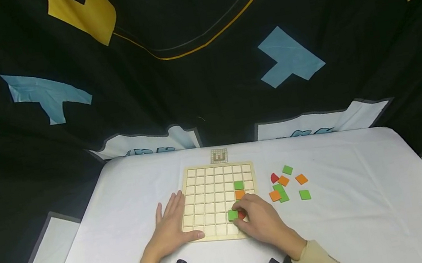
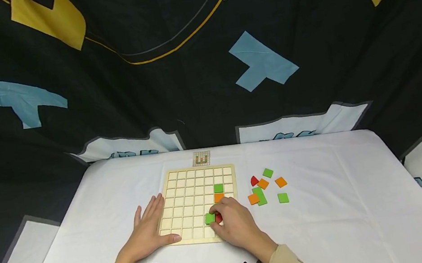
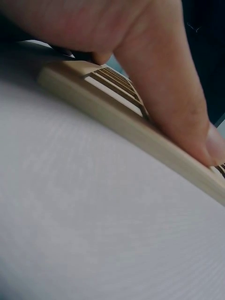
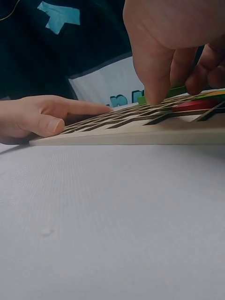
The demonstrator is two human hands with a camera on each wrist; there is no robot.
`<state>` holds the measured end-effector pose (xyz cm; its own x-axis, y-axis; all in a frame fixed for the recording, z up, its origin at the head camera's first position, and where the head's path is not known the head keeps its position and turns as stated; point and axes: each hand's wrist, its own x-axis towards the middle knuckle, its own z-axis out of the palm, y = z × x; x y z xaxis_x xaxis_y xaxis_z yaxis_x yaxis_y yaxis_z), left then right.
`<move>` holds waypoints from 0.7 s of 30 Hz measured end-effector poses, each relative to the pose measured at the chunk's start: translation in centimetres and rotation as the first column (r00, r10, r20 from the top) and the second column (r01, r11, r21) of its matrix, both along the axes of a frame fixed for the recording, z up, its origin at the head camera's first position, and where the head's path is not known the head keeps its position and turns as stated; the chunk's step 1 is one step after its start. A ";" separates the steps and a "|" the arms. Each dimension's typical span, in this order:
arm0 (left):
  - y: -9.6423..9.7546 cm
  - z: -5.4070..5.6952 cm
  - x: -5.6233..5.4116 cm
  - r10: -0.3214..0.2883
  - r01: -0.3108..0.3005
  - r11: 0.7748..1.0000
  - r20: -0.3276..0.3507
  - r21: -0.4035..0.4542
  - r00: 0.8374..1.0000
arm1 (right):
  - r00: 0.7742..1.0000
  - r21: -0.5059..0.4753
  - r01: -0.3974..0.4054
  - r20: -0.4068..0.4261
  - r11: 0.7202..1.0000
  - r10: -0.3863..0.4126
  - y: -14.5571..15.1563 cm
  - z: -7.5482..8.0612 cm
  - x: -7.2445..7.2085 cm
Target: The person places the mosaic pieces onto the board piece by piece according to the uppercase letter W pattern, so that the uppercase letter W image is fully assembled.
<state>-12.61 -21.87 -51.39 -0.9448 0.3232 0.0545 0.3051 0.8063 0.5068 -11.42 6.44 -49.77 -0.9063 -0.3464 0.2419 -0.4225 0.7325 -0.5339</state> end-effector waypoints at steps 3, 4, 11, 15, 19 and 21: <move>0.0 0.0 -0.1 0.002 -0.002 1.000 0.001 -0.007 1.000 | 1.000 0.014 -0.003 -0.002 1.000 0.003 -0.1 -0.1 -0.1; 0.0 0.0 -0.1 0.003 -0.003 1.000 0.001 -0.006 1.000 | 1.000 0.017 -0.004 0.001 1.000 0.004 -0.1 -0.1 -0.2; 0.1 0.0 0.0 0.006 -0.006 1.000 0.003 -0.006 1.000 | 0.999 0.025 -0.023 0.031 0.999 0.022 -0.3 -0.2 -0.4; 0.1 0.0 0.0 0.008 -0.008 1.000 0.001 -0.005 1.000 | 0.999 0.019 -0.030 0.036 0.999 0.030 -0.3 -0.3 -0.5; 0.0 0.0 0.0 0.007 -0.007 1.000 0.003 -0.004 1.000 | 0.998 0.014 -0.036 0.044 0.999 0.035 -0.2 -0.3 -0.6; 0.0 -0.1 -0.1 0.006 -0.006 1.000 0.002 -0.007 1.000 | 0.998 0.012 -0.036 0.048 0.999 0.036 -0.2 -0.2 -0.6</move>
<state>-12.69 -21.87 -51.49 -0.9468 0.3178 0.0501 0.2990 0.8115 0.5021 -12.06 6.23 -50.01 -0.9037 -0.3819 0.1937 -0.4228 0.7242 -0.5448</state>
